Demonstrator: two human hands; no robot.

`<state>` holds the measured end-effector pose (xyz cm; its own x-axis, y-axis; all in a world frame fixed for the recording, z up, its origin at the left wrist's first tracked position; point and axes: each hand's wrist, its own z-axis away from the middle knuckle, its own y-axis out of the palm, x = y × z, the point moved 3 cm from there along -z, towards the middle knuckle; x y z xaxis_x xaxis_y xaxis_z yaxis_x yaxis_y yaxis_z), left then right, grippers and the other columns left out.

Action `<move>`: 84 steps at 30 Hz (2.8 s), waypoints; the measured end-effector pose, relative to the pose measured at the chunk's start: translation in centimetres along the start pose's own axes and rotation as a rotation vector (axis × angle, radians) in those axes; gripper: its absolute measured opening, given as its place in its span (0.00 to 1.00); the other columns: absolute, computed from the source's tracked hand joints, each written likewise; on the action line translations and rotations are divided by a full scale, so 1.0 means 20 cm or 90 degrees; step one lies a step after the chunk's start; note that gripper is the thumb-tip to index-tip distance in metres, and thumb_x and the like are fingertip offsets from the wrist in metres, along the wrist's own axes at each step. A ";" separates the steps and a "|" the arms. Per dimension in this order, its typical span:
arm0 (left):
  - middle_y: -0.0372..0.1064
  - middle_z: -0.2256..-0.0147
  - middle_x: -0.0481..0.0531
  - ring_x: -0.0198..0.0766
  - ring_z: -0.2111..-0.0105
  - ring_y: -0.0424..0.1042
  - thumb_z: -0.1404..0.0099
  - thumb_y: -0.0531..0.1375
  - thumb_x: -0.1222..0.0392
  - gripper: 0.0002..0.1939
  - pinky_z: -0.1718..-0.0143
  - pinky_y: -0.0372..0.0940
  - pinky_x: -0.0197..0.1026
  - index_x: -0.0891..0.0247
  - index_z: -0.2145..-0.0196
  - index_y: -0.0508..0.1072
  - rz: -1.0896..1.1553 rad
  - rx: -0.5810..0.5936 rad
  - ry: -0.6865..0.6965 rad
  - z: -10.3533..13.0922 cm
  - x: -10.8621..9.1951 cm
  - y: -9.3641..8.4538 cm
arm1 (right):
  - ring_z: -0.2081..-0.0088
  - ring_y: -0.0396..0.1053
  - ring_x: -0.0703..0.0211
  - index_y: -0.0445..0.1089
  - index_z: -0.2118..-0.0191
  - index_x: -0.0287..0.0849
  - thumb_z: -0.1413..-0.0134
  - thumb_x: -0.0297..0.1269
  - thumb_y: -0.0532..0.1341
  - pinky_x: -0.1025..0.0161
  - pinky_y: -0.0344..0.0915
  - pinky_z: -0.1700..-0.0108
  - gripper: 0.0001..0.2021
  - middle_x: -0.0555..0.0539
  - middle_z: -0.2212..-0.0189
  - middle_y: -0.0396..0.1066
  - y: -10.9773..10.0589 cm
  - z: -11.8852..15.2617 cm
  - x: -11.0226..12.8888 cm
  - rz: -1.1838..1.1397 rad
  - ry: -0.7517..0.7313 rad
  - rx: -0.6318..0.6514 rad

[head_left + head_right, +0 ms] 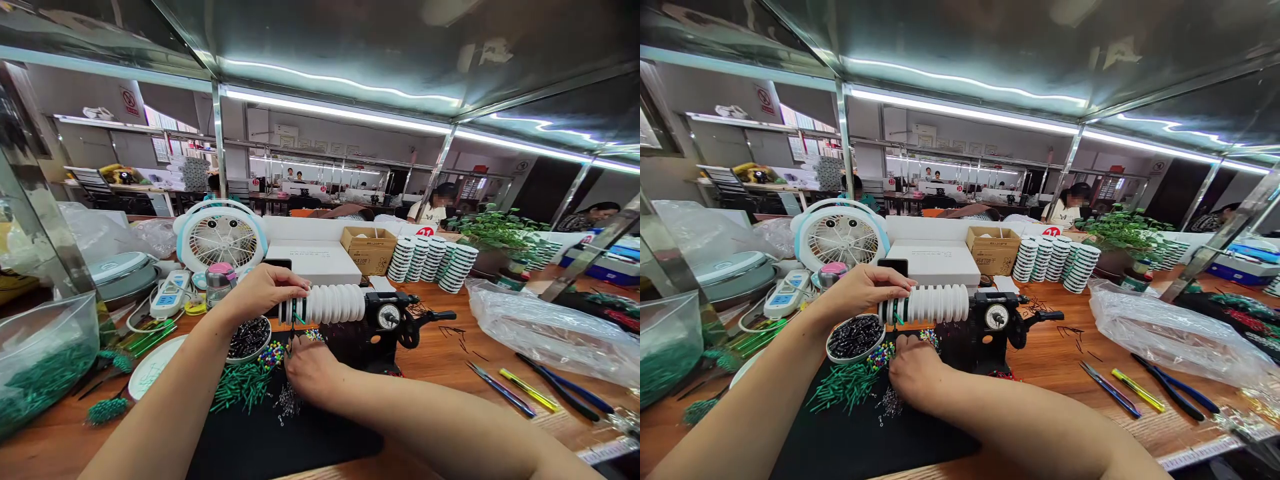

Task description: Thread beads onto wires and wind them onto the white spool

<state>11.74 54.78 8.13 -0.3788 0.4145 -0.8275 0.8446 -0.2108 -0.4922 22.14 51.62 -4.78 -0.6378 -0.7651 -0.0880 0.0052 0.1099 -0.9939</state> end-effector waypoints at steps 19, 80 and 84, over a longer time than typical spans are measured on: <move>0.75 0.63 0.49 0.39 0.62 0.71 0.43 0.62 0.56 0.06 0.60 0.65 0.40 0.54 0.70 0.79 -0.160 0.052 0.126 0.03 -0.09 0.00 | 0.74 0.61 0.66 0.68 0.70 0.37 0.47 0.31 0.57 0.68 0.57 0.71 0.04 0.50 0.76 0.66 -0.74 0.17 -0.31 -0.674 0.210 -0.281; 0.67 0.51 0.60 0.47 0.49 0.66 0.49 0.65 0.62 0.25 0.50 0.62 0.54 0.62 0.55 0.60 0.172 0.127 -0.069 0.03 0.02 -0.04 | 0.64 0.58 0.61 0.65 0.71 0.40 0.50 0.22 0.57 0.64 0.58 0.62 0.06 0.49 0.68 0.57 -0.63 0.14 -0.21 -0.367 0.044 -0.389; 0.68 0.52 0.59 0.47 0.49 0.65 0.48 0.65 0.61 0.25 0.50 0.62 0.52 0.61 0.55 0.61 0.157 0.123 -0.064 0.02 0.02 -0.05 | 0.63 0.59 0.62 0.65 0.72 0.39 0.50 0.21 0.57 0.64 0.58 0.60 0.07 0.48 0.67 0.57 -0.63 0.14 -0.21 -0.349 0.028 -0.387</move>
<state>10.56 54.74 8.11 -0.2151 0.2426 -0.9460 0.8321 -0.4616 -0.3075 26.86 51.72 7.90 -0.4580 -0.7862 0.4149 -0.7267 0.0623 -0.6842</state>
